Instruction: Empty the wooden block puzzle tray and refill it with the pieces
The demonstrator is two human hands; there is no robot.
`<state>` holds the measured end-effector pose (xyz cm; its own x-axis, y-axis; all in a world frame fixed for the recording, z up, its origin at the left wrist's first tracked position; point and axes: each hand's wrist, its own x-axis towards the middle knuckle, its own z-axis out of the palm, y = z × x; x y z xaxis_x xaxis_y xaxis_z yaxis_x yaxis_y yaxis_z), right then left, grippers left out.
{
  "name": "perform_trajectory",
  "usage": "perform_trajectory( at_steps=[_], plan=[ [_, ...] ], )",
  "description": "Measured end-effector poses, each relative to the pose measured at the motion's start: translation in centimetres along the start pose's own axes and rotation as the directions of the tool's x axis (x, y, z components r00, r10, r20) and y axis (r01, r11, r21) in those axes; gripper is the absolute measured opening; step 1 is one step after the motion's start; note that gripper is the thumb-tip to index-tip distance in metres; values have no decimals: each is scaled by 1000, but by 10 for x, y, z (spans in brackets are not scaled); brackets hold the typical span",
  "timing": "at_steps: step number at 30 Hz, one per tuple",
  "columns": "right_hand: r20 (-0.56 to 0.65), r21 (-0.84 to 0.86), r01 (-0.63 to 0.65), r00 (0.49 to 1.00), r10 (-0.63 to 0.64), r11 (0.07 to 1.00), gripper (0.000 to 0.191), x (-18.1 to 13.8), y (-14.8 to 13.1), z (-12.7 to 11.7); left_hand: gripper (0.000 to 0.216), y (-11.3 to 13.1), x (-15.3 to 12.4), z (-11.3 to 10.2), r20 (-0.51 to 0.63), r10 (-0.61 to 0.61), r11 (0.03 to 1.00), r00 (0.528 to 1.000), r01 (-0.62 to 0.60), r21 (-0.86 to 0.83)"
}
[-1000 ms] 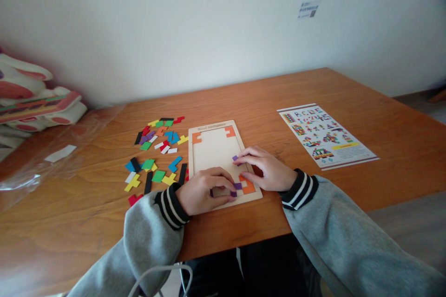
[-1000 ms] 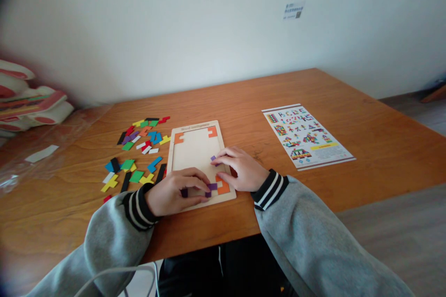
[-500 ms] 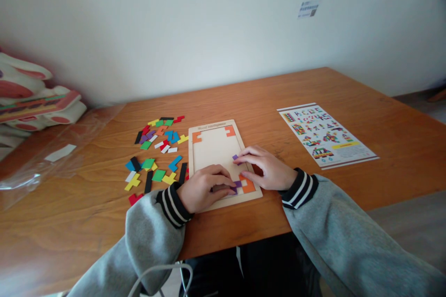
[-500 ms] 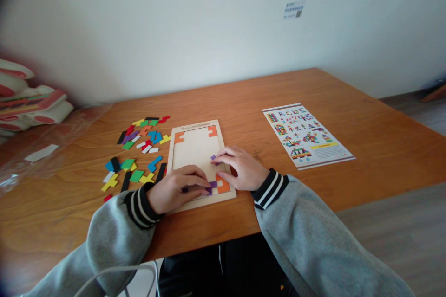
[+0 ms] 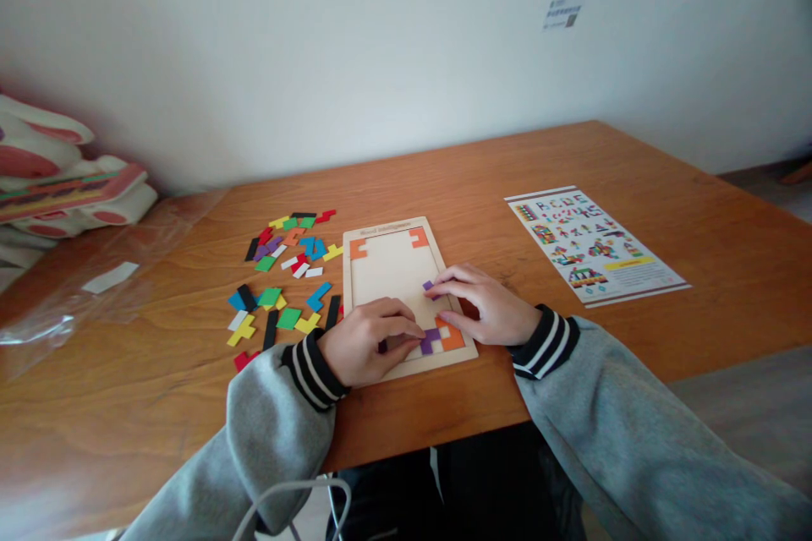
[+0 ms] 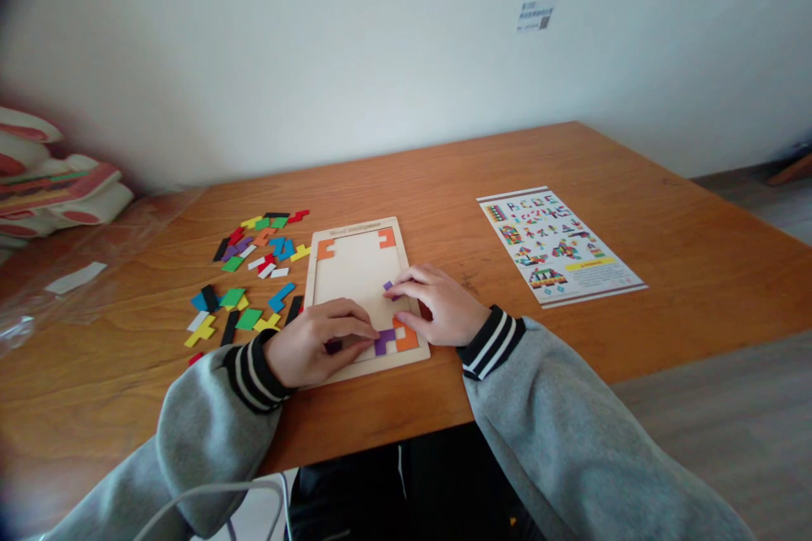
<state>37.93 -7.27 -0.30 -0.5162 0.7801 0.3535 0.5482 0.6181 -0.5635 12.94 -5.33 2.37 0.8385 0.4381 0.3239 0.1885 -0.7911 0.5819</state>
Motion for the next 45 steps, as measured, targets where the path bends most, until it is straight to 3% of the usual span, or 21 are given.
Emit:
perform_trajectory(
  at_steps=[12, 17, 19, 23, 26, 31, 36, 41, 45],
  plan=[
    [-21, 19, -5, 1000, 6, 1000, 28, 0, 0, 0, 14, 2, 2, 14, -21, 69, 997, 997, -70, -41],
    [-91, 153, -55, 993, 70, 987, 19, 3, -2, -2, 12, 2, 2, 11, -38, 67, 997, 997, -69, -42],
    [-157, 212, -131, 974, 166, 968, 17, 4, 0, -2, 11, 2, 3, 7, -56, 58, 997, 997, -60, -38],
    [-297, 306, -271, 883, 362, 912, 20, 12, 10, 0, 12, 2, 4, -2, -126, 53, 999, 991, -54, -3],
    [-343, 341, -280, 852, 396, 898, 25, 26, 19, 3, 14, 0, 3, -4, -153, 59, 998, 986, -53, 43],
    [-380, 353, -265, 836, 396, 897, 18, 64, 28, 13, 17, -9, -2, 2, -131, 106, 980, 986, -81, 183],
    [-425, 173, -276, 845, 325, 945, 17, 84, 34, 13, 19, -14, -4, 7, -91, 125, 944, 988, -90, 319],
    [-370, -87, -178, 919, 134, 980, 20, 71, 35, 6, 18, -16, -5, 8, -83, 126, 923, 989, -86, 376],
    [-371, -177, -165, 924, 89, 970, 20, 67, 37, 9, 17, -14, -4, 8, -86, 112, 928, 990, -74, 365]
  ],
)
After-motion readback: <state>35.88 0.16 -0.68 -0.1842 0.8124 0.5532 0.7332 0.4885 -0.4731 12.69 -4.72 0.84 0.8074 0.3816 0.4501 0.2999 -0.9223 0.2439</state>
